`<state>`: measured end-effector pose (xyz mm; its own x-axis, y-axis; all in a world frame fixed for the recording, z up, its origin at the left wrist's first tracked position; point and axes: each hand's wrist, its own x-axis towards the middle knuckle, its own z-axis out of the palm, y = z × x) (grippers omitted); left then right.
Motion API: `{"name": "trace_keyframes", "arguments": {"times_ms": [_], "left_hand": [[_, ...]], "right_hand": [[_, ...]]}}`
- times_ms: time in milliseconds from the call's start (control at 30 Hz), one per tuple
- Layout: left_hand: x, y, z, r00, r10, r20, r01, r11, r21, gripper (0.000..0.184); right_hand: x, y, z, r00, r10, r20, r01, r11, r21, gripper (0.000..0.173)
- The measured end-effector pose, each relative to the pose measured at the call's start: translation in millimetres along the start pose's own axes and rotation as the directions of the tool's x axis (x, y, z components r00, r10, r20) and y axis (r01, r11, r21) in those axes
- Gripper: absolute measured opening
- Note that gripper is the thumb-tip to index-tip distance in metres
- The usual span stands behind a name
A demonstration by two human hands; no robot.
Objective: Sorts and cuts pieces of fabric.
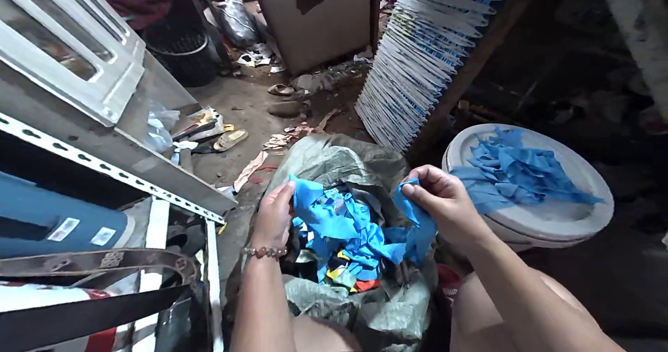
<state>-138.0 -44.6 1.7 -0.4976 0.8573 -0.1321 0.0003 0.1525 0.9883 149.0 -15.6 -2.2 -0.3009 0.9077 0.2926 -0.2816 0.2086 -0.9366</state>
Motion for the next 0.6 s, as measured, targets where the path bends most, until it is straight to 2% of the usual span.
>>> {"name": "trace_keyframes", "arguments": {"times_ms": [67, 200, 333, 400, 467, 533, 600], "left_hand": [[-5.3, 7.2, 6.9, 0.999, 0.015, 0.047, -0.01, 0.993, -0.114, 0.023], [-16.8, 7.6, 30.6, 0.983, -0.04, 0.178, 0.116, 0.89, -0.441, 0.026], [-32.9, 2.5, 59.9, 0.925, -0.024, 0.38, 0.231, 0.83, -0.508, 0.049], [-39.9, -1.4, 72.9, 0.899, -0.038, 0.436, 0.297, 0.786, -0.543, 0.056], [-45.1, -3.4, 83.5, 0.904, -0.086, 0.419, 0.359, 0.684, -0.635, 0.046], [-46.4, -1.6, 89.3, 0.909, -0.166, 0.383, 0.403, 0.587, -0.702, 0.028], [-44.2, 0.9, 91.4, 0.902, -0.257, 0.347, 0.432, 0.574, -0.696, 0.025]], "right_hand": [[-0.7, 5.8, 2.2, 0.998, 0.051, 0.048, -0.053, 0.998, 0.031, 0.004], [-0.9, 13.0, 14.2, 0.978, 0.116, 0.172, -0.131, 0.989, 0.075, 0.005], [4.5, 15.1, 28.9, 0.948, 0.257, 0.19, -0.288, 0.944, 0.16, 0.005], [8.3, 17.5, 32.5, 0.93, 0.312, 0.192, -0.345, 0.922, 0.176, 0.003], [11.6, 19.6, 31.7, 0.92, 0.353, 0.168, -0.375, 0.918, 0.127, 0.004], [12.7, 20.6, 28.8, 0.918, 0.377, 0.125, -0.386, 0.92, 0.066, 0.006], [11.3, 22.2, 26.1, 0.922, 0.366, 0.125, -0.371, 0.929, 0.013, 0.006]]}}
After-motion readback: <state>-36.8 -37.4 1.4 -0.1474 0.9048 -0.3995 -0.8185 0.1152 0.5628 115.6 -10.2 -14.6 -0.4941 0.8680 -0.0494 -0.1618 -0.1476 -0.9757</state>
